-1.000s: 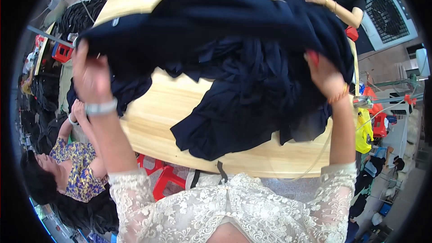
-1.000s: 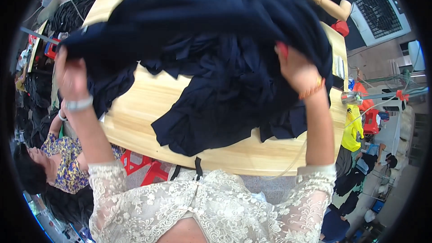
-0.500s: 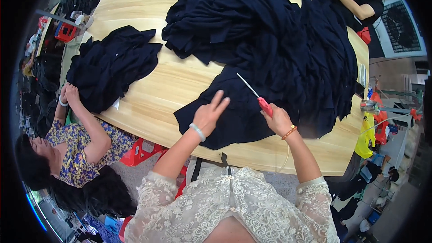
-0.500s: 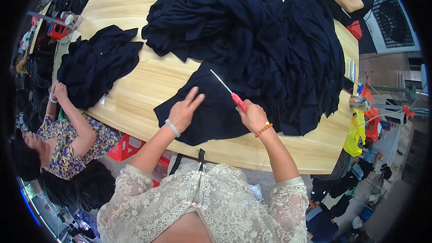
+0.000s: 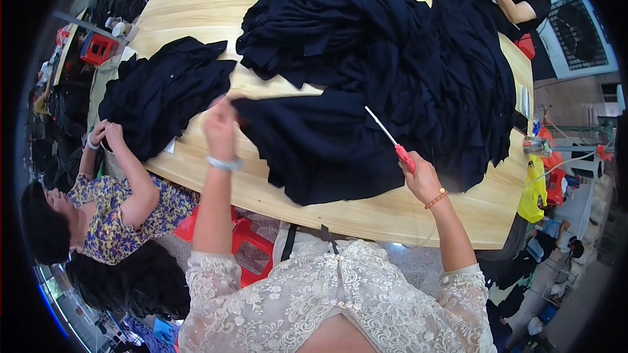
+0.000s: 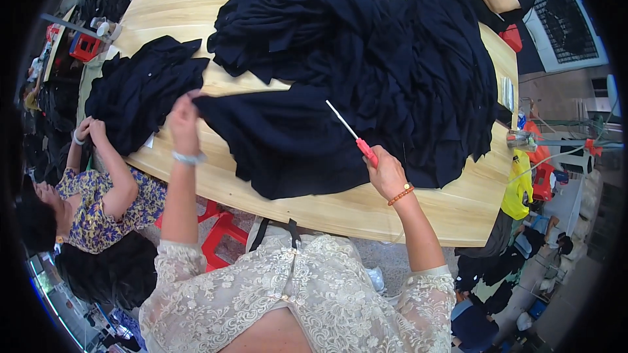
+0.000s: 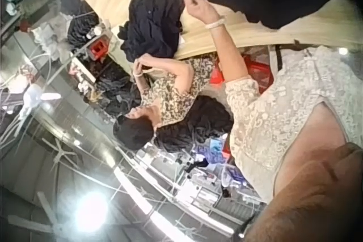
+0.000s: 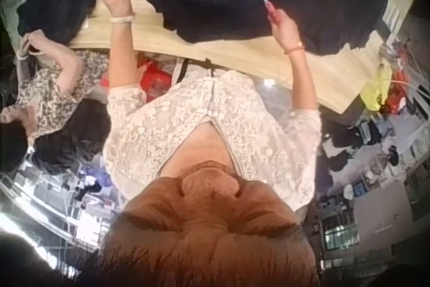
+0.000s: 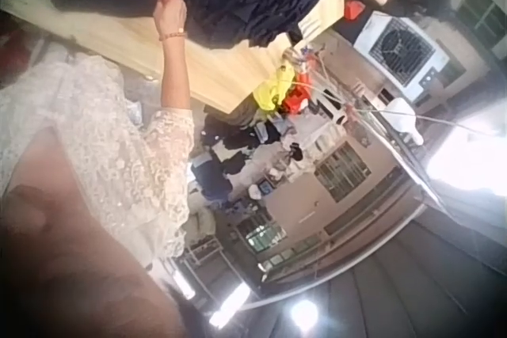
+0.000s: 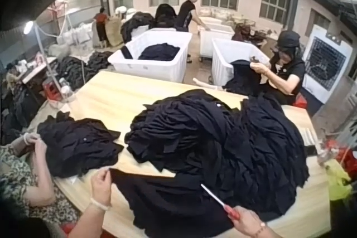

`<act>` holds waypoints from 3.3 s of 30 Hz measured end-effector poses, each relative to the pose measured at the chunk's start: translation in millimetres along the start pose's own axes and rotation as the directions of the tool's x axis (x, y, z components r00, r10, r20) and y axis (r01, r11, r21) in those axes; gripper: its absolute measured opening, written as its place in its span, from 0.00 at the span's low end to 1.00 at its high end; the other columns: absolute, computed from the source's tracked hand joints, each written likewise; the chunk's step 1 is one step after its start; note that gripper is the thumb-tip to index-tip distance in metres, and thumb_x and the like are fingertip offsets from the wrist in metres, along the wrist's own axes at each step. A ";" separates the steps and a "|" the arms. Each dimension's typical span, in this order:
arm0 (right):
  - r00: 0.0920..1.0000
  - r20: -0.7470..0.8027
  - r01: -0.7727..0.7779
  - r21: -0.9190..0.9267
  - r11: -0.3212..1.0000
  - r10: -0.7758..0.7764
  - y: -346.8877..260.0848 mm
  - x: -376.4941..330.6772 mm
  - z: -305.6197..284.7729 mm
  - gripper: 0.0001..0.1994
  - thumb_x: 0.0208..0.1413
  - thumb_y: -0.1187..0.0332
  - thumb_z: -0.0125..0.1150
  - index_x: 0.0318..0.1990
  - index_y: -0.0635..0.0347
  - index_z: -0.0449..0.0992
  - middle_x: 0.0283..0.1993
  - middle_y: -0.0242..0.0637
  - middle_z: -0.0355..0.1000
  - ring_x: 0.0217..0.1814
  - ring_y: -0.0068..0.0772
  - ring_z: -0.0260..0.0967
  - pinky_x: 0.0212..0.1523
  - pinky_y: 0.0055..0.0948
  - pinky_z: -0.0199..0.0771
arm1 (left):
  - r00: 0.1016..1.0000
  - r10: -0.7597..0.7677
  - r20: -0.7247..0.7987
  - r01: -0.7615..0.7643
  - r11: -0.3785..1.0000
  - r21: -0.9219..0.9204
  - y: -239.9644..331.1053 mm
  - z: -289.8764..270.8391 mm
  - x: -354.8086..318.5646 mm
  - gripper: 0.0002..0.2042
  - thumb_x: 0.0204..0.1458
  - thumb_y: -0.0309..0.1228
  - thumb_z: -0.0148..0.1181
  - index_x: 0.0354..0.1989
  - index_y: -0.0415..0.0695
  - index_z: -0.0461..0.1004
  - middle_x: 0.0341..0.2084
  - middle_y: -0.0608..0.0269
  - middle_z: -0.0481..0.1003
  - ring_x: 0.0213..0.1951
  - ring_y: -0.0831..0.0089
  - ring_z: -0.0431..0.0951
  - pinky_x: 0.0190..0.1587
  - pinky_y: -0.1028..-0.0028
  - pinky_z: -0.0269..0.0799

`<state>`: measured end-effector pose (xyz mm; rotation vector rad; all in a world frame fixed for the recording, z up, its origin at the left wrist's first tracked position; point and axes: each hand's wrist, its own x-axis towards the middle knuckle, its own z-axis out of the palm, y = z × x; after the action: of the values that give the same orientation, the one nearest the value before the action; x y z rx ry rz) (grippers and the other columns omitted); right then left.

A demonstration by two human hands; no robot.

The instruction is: Trimming excess threads and material from black garment pieces using a pair of scissors on a workshop table.

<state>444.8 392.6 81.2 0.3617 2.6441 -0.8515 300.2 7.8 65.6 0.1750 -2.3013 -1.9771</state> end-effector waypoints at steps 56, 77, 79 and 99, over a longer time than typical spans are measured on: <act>0.784 0.530 0.481 -0.190 0.856 -0.323 -94.1 -33.3 75.1 0.08 0.49 0.68 0.56 0.33 0.63 0.70 0.23 0.50 0.73 0.29 0.49 0.74 0.33 0.44 0.73 | 0.646 -0.756 0.101 0.717 0.557 -0.419 -89.4 -15.5 -118.3 0.06 0.55 0.26 0.57 0.29 0.43 0.66 0.23 0.62 0.73 0.29 0.63 0.82 0.29 0.72 0.81; 0.837 0.450 0.426 -0.177 0.887 -0.312 -115.2 -9.0 83.3 0.09 0.54 0.65 0.55 0.38 0.60 0.71 0.28 0.47 0.74 0.33 0.49 0.73 0.34 0.44 0.73 | 0.658 -0.690 0.301 0.640 0.302 -0.707 -110.2 -13.9 -89.4 0.04 0.52 0.21 0.59 0.29 0.42 0.70 0.27 0.59 0.75 0.33 0.64 0.79 0.35 0.72 0.79; 0.833 0.466 0.428 -0.197 0.882 -0.300 -121.1 -7.1 83.9 0.09 0.54 0.64 0.54 0.37 0.61 0.71 0.27 0.48 0.74 0.32 0.50 0.74 0.33 0.44 0.73 | 0.688 -0.688 0.234 0.617 0.384 -0.687 -108.0 -11.8 -92.1 0.03 0.53 0.23 0.59 0.31 0.41 0.71 0.29 0.59 0.75 0.34 0.64 0.79 0.40 0.70 0.78; 0.908 0.117 0.419 -0.306 0.855 -0.403 -90.3 -0.4 133.6 0.26 0.37 0.54 0.72 0.40 0.59 0.69 0.35 0.41 0.70 0.38 0.42 0.68 0.39 0.37 0.65 | 0.906 -0.412 0.095 0.396 0.747 -0.534 -47.4 -16.8 -11.9 0.08 0.56 0.36 0.57 0.35 0.45 0.75 0.26 0.73 0.73 0.28 0.84 0.71 0.28 0.84 0.64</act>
<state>446.5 241.2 25.8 -0.3212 2.7919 -0.5048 315.5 -13.8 21.3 0.6960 -1.6729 -2.7254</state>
